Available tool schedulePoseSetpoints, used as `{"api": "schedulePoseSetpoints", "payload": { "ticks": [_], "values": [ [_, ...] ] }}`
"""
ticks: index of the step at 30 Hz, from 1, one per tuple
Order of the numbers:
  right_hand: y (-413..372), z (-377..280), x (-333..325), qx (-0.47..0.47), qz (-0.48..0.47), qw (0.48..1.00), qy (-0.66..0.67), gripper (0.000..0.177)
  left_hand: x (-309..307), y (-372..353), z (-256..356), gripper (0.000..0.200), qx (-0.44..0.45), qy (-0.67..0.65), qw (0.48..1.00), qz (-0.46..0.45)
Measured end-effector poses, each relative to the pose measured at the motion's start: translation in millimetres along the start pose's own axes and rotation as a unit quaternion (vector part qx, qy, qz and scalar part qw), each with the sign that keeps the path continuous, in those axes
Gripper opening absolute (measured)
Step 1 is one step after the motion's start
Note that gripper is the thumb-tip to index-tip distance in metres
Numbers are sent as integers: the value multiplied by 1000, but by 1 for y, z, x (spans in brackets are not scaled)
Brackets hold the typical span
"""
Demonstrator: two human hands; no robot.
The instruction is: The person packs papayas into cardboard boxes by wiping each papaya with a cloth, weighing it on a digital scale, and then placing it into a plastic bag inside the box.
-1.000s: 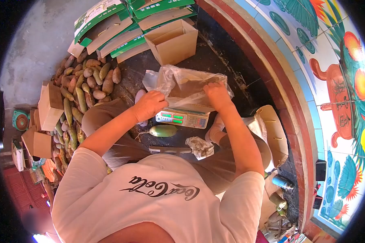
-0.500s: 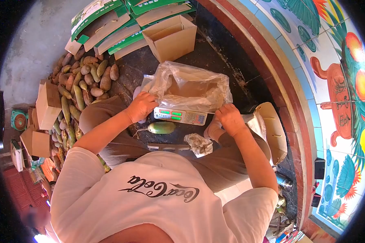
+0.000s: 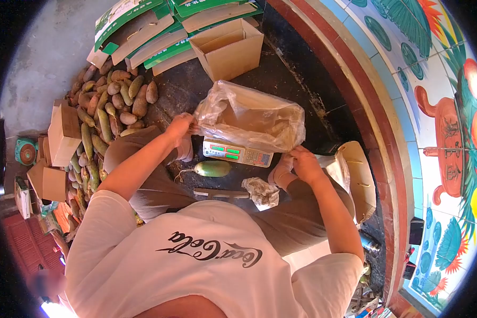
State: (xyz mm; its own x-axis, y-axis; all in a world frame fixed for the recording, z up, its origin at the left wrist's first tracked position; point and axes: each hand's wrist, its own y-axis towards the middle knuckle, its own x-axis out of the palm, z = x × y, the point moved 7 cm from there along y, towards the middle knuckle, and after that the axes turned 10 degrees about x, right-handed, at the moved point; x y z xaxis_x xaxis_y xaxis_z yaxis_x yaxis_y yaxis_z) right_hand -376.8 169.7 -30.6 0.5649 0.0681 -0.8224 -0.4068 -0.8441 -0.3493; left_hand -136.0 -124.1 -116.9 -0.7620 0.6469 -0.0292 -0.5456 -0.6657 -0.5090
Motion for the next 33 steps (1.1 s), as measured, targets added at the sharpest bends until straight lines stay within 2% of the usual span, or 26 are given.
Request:
{"api": "schedulePoseSetpoints", "payload": {
  "ticks": [1,2,3,4,6,7,8,10,12,13,14,17,20,23,26,28,29,32,33],
  "values": [
    [0,-6,-11,22,24,998,-50,29,-7,0,10,20,30,56,997,44],
    [-1,-14,-23,43,49,993,-100,27,-10,-2,27,23,112,165,977,71],
    [-1,-26,-38,64,73,984,-151,25,-9,-7,47,26,193,270,938,97],
    [1,-50,-54,43,91,988,-118,25,-3,-12,64,30,269,370,881,121],
    [11,-100,-73,3,120,992,-49,26,16,-11,65,40,291,289,907,94],
    [24,-115,-61,-63,117,991,14,26,24,-10,65,47,302,250,917,78],
    [41,-127,-47,-128,114,982,76,27,30,-7,60,51,304,252,916,62],
    [85,-153,-4,-174,-5,978,113,29,41,4,45,61,314,254,914,34],
    [137,-153,44,-159,-65,984,47,32,45,7,31,62,269,223,937,14],
    [163,-142,69,-119,-96,988,-25,33,46,8,24,63,247,207,947,3],
    [185,-129,91,-76,-124,985,-96,35,48,7,21,60,259,244,934,1],
    [219,-100,136,-53,-183,962,-194,47,50,9,19,59,241,254,937,-8],
    [228,-79,173,-116,-190,954,-199,46,53,-4,30,57,228,273,935,7],
    [232,-75,183,-145,-155,965,-153,47,53,-4,30,57,224,278,934,9],
    [224,-87,156,-83,-138,984,-80,44,54,-6,38,55,202,287,936,13],
    [202,-101,117,-52,-193,968,-153,38,55,-9,42,54,170,284,944,14],
    [193,-102,102,-36,-219,957,-189,35,56,-7,41,54,188,281,941,18],
    [165,-73,94,-11,-333,882,-333,28,56,-5,36,54,223,268,937,23],
    [165,-71,84,14,-319,902,-292,27,56,-5,36,54,222,262,939,20]
  ]
}}
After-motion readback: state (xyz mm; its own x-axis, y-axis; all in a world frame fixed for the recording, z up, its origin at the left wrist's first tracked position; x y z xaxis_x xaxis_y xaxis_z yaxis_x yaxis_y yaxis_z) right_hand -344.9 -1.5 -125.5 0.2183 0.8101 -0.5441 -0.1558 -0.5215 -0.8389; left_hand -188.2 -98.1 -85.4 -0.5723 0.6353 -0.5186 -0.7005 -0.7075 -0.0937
